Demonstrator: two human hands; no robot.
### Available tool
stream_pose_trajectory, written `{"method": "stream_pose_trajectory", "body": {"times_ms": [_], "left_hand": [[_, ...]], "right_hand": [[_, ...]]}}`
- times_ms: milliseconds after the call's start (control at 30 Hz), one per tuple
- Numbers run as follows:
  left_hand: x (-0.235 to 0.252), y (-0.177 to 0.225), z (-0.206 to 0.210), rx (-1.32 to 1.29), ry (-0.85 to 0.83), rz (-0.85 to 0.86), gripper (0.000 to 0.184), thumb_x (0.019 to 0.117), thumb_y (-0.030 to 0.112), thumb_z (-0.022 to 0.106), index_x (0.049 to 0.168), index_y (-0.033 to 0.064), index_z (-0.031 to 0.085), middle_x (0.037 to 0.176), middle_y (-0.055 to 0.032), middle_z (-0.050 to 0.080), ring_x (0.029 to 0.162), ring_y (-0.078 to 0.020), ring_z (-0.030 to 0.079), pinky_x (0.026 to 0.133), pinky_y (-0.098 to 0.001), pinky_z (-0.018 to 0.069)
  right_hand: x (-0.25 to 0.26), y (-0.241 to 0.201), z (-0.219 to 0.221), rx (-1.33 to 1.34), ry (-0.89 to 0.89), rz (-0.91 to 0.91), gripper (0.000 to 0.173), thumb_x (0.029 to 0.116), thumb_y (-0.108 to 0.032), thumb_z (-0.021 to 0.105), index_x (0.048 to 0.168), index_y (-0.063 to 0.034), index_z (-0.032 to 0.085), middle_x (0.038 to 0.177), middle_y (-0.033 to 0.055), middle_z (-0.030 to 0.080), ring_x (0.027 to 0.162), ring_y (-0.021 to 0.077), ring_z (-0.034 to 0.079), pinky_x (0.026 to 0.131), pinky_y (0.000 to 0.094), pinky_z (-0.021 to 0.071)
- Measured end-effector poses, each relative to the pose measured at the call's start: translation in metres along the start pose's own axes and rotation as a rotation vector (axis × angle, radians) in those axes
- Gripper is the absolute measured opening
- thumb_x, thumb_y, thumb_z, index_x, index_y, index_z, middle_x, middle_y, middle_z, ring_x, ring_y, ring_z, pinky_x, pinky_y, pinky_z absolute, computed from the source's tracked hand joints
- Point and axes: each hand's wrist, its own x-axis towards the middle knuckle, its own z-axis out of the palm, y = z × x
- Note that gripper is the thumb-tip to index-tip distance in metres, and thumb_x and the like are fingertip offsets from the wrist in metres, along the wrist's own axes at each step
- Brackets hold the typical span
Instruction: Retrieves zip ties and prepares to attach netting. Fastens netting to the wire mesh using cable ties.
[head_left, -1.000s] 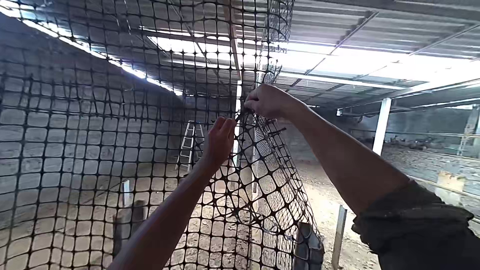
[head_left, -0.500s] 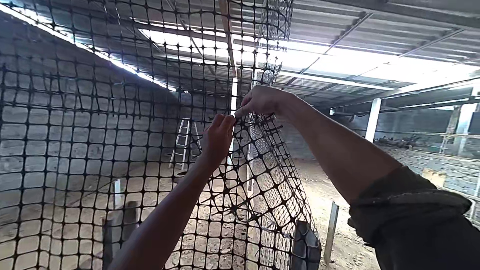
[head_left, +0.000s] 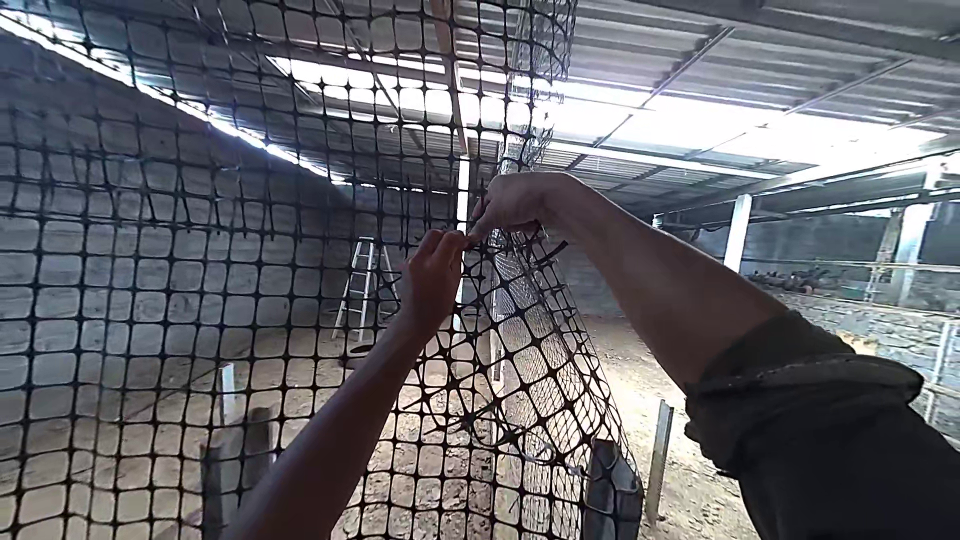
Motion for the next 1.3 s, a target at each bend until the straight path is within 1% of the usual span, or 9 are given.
{"method": "stream_pose_trajectory", "body": {"times_ms": [167,300,400,533,767,900,1033,1200,1300], "left_hand": [[0.001,-0.004,-0.006,-0.050,-0.019,0.072,0.016,0.0994,0.002,0.060,0.107,-0.0055,0.072,0.100,-0.0224,0.069,0.084,-0.0308,0.072,0.074,-0.0380,0.0604],[0.005,-0.009,-0.009,-0.095,-0.006,0.125,0.018,0.0995,0.006,0.062,0.109,-0.0047,0.072,0.099,-0.0208,0.069,0.081,-0.0267,0.070,0.073,-0.0337,0.0596],[0.008,-0.008,-0.012,-0.125,-0.029,0.132,0.023,0.0967,0.013,0.069,0.113,-0.0033,0.072,0.099,-0.0200,0.068,0.077,-0.0234,0.068,0.070,-0.0311,0.0585],[0.012,-0.006,-0.014,-0.065,-0.047,0.206,0.025,0.0985,0.015,0.068,0.118,-0.0005,0.072,0.102,-0.0201,0.068,0.077,-0.0265,0.069,0.066,-0.0358,0.0588],[0.014,0.003,-0.012,0.031,-0.053,0.203,0.027,0.0975,0.016,0.068,0.112,-0.0070,0.068,0.096,-0.0215,0.065,0.064,-0.0262,0.065,0.057,-0.0362,0.0570],[0.013,0.005,-0.012,0.057,-0.060,0.219,0.023,0.0973,0.009,0.065,0.110,-0.0090,0.069,0.099,-0.0234,0.066,0.069,-0.0302,0.069,0.059,-0.0390,0.0587],[0.015,0.006,-0.023,0.014,-0.189,0.179,0.019,0.0991,0.005,0.061,0.106,-0.0108,0.069,0.107,-0.0256,0.066,0.079,-0.0328,0.071,0.069,-0.0415,0.0609],[0.021,0.003,-0.034,-0.070,-0.315,0.123,0.019,0.1014,0.005,0.054,0.102,-0.0097,0.067,0.108,-0.0236,0.066,0.089,-0.0286,0.070,0.077,-0.0371,0.0606],[0.029,0.005,-0.039,-0.128,-0.360,0.048,0.020,0.1023,0.007,0.053,0.102,-0.0083,0.066,0.109,-0.0227,0.066,0.090,-0.0270,0.069,0.078,-0.0375,0.0592]], "right_hand": [[0.006,0.011,-0.003,0.258,-0.175,-0.079,0.017,0.1029,-0.021,0.060,0.095,-0.0064,0.061,0.054,-0.0068,0.035,0.039,0.0007,0.029,0.038,0.0160,0.0253],[0.010,0.017,-0.002,0.414,-0.266,-0.096,0.023,0.1034,-0.018,0.054,0.081,-0.0099,0.053,0.050,-0.0077,0.032,0.036,-0.0013,0.026,0.035,0.0139,0.0239],[0.012,0.023,-0.001,0.487,-0.308,-0.144,0.026,0.1028,-0.015,0.051,0.077,-0.0111,0.051,0.049,-0.0083,0.031,0.035,-0.0022,0.026,0.034,0.0133,0.0228],[0.012,0.027,-0.002,0.542,-0.358,-0.199,0.031,0.1020,-0.013,0.050,0.071,-0.0133,0.047,0.047,-0.0087,0.031,0.034,-0.0029,0.026,0.034,0.0127,0.0221],[0.010,0.025,0.000,0.523,-0.338,-0.186,0.038,0.1032,-0.018,0.051,0.066,-0.0145,0.045,0.046,-0.0082,0.030,0.034,-0.0017,0.025,0.033,0.0143,0.0215],[0.008,0.026,-0.001,0.506,-0.315,-0.202,0.033,0.1041,-0.020,0.052,0.071,-0.0131,0.049,0.047,-0.0084,0.031,0.035,-0.0014,0.026,0.034,0.0141,0.0224],[0.007,0.025,0.001,0.421,-0.273,-0.221,0.030,0.1062,-0.022,0.052,0.078,-0.0107,0.050,0.050,-0.0062,0.034,0.036,0.0005,0.030,0.036,0.0150,0.0269],[-0.009,0.019,0.007,0.435,-0.180,-0.182,0.023,0.1091,-0.024,0.049,0.102,-0.0030,0.056,0.058,-0.0030,0.041,0.042,0.0052,0.042,0.043,0.0207,0.0448],[-0.019,0.020,0.008,0.384,-0.087,-0.224,0.025,0.1086,-0.024,0.052,0.109,-0.0009,0.060,0.060,-0.0016,0.046,0.045,0.0055,0.046,0.044,0.0206,0.0451]]}}
